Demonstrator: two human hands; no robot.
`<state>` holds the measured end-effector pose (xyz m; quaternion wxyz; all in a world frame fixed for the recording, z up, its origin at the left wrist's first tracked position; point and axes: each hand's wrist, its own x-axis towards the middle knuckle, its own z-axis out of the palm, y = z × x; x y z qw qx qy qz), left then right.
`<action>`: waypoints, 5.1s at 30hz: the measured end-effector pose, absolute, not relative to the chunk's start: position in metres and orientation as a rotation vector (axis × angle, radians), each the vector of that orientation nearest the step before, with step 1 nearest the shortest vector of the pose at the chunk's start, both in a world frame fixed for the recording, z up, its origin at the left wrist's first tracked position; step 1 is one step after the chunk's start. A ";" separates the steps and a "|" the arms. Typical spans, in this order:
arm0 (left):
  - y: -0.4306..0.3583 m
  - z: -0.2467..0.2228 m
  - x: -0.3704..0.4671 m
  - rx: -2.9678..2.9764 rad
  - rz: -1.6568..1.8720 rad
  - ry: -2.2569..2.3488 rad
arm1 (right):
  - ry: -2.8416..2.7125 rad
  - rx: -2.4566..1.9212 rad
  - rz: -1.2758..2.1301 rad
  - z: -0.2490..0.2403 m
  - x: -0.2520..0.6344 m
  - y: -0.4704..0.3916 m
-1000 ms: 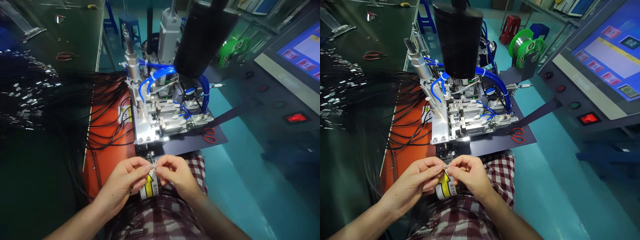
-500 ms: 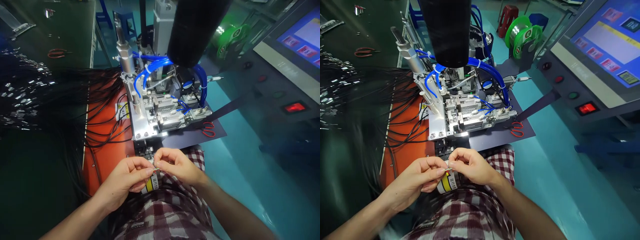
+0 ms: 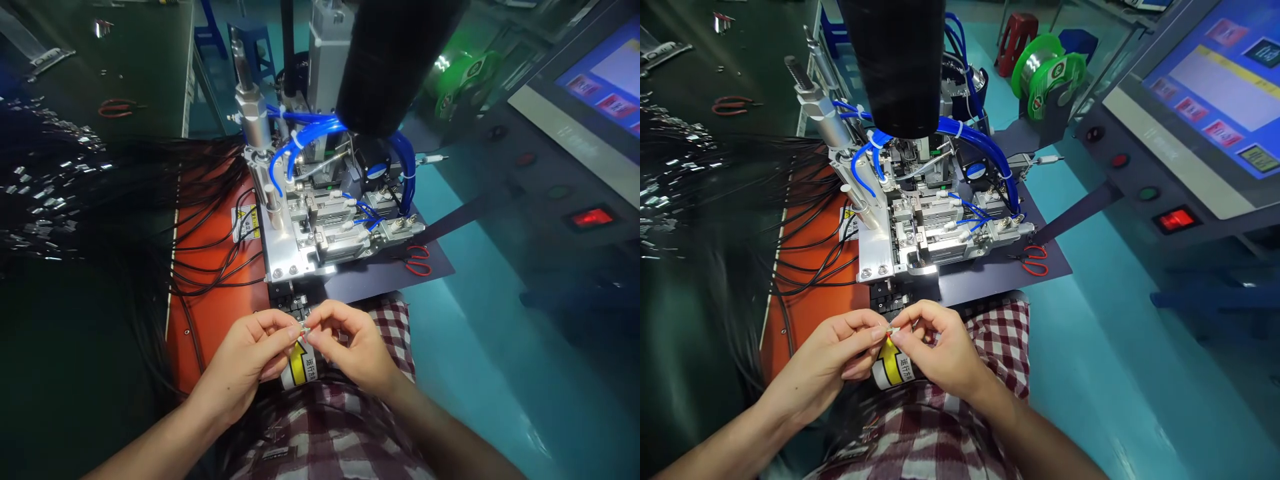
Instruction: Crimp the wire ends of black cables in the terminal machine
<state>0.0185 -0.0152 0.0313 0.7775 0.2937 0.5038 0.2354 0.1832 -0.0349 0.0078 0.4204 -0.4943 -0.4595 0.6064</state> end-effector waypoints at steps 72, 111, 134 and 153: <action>0.005 -0.006 -0.006 2.494 0.550 0.994 | -1.106 -1.381 1.709 -0.017 0.194 0.004; 0.009 0.000 -0.004 2.797 0.375 1.037 | -1.141 -1.420 1.793 -0.019 0.195 0.009; 0.012 -0.002 -0.005 2.756 0.416 1.010 | -1.472 -1.451 1.371 -0.024 0.193 -0.002; 0.012 -0.004 -0.007 2.833 0.374 1.003 | -1.321 -1.414 1.555 -0.021 0.193 0.001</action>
